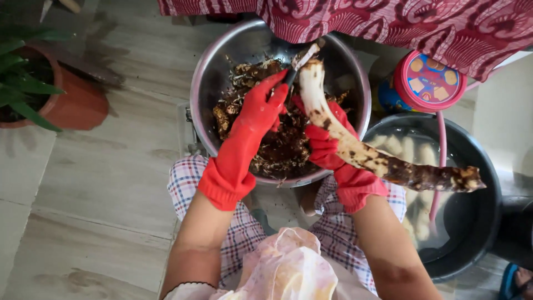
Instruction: Peeling the outer skin of cassava roots using a knife while wearing protective rubber gloves.
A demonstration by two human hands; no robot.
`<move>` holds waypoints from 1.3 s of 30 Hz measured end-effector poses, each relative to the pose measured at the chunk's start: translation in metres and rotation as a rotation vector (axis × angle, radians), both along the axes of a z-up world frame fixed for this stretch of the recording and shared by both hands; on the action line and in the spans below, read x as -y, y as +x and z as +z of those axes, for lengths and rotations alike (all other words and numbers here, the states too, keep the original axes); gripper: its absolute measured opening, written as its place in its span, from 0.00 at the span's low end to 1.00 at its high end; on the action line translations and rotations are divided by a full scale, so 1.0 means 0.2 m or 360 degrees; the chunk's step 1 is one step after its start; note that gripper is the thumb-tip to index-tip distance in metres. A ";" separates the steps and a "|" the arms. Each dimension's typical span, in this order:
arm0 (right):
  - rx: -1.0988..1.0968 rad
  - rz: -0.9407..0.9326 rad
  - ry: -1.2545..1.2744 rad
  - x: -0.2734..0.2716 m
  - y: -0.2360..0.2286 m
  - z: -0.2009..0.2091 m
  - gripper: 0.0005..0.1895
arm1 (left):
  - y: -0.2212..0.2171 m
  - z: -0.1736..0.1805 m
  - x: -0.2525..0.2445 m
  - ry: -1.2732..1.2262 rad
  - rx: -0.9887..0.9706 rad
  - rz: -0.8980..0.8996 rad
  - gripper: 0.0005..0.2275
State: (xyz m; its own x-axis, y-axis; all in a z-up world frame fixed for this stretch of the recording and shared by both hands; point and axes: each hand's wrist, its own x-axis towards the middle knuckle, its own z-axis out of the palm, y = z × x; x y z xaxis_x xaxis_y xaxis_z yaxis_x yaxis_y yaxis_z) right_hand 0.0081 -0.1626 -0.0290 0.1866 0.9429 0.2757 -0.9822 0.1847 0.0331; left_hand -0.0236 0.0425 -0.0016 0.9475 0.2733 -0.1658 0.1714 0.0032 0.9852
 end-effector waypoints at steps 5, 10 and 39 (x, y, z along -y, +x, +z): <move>0.0118 -0.0010 0.0059 0.04 0.14 -0.23 0.26 | -0.22 0.29 0.02 0.0278 -0.0367 -0.0226 0.19; 0.0055 0.0045 -0.0074 -0.03 0.01 0.07 0.25 | -0.04 0.05 -0.01 0.0072 -0.0215 -0.0066 0.18; 0.0195 -0.0739 -0.1450 0.04 0.01 -0.15 0.26 | -0.08 0.29 0.12 0.1093 -0.0529 -0.0436 0.24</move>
